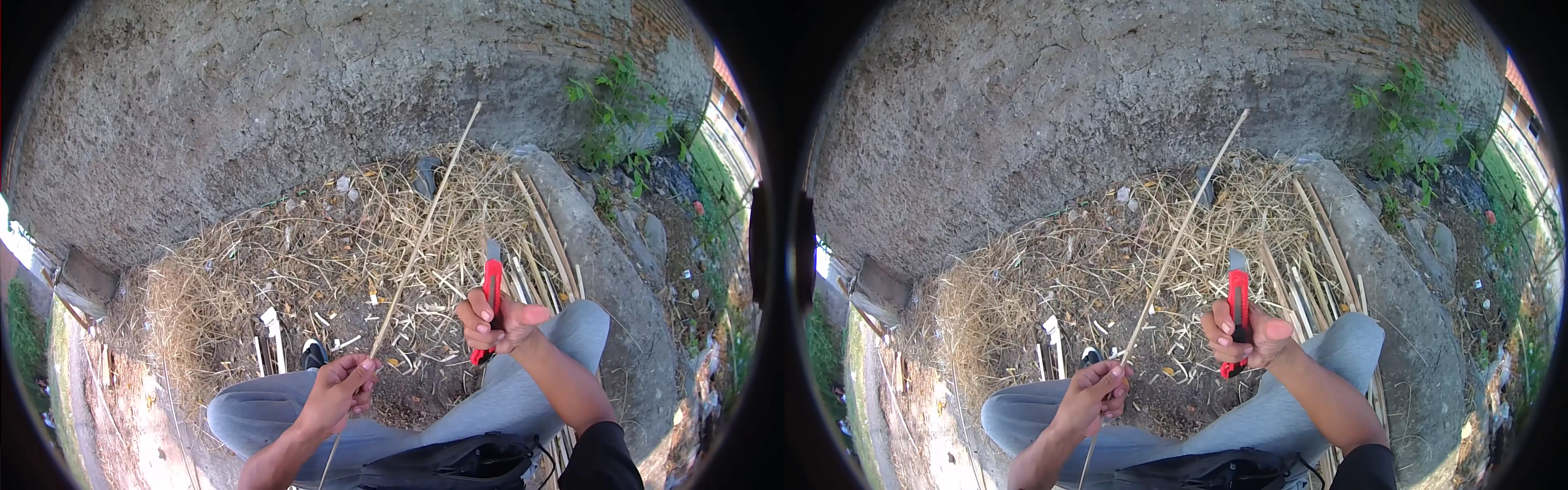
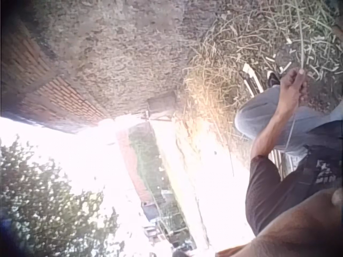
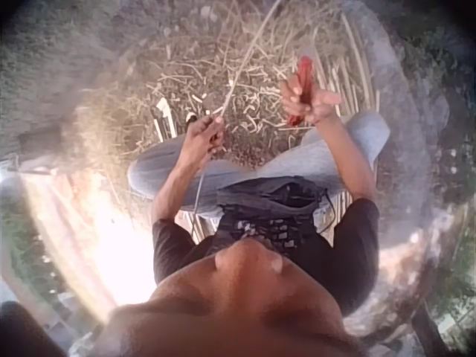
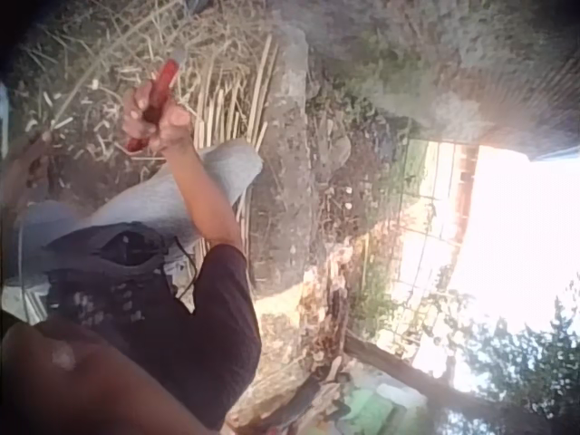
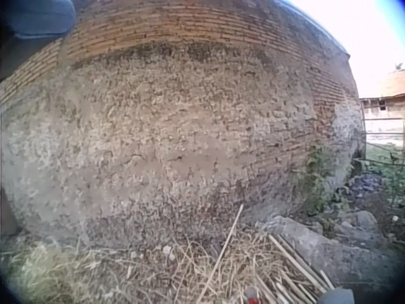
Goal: The person shaves a long bamboo strip with a utility knife while holding the strip by hand.
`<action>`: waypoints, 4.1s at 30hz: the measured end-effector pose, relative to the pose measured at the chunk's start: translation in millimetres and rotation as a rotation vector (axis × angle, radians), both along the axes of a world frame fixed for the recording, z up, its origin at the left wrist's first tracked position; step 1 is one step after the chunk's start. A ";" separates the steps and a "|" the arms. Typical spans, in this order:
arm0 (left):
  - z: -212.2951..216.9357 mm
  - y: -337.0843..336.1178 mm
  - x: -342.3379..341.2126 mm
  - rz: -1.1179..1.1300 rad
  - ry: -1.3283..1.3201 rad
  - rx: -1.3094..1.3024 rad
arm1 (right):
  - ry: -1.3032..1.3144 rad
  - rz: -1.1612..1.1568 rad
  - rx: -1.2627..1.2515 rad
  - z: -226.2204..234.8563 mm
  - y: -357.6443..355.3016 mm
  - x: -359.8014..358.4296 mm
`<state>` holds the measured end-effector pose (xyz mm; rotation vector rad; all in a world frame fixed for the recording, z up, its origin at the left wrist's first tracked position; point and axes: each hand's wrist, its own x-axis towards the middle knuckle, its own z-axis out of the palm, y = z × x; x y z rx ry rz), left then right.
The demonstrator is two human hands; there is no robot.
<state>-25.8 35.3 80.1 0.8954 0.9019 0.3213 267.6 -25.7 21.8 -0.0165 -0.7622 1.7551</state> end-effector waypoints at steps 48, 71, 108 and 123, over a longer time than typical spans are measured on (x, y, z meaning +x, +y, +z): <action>-92.0 -5.5 29.4 0.002 0.266 0.567 | -2.271 -0.561 -0.074 -13.0 29.7 -69.7; -52.1 -12.0 4.4 -0.243 0.220 0.071 | -2.306 -1.093 -0.423 -26.7 61.5 41.8; -71.2 -13.0 24.7 0.008 0.217 0.276 | -2.376 -0.780 0.187 -64.6 59.0 -61.2; -72.7 -8.7 -3.3 -0.171 0.343 0.423 | -2.354 -1.055 -0.361 -36.2 63.7 27.9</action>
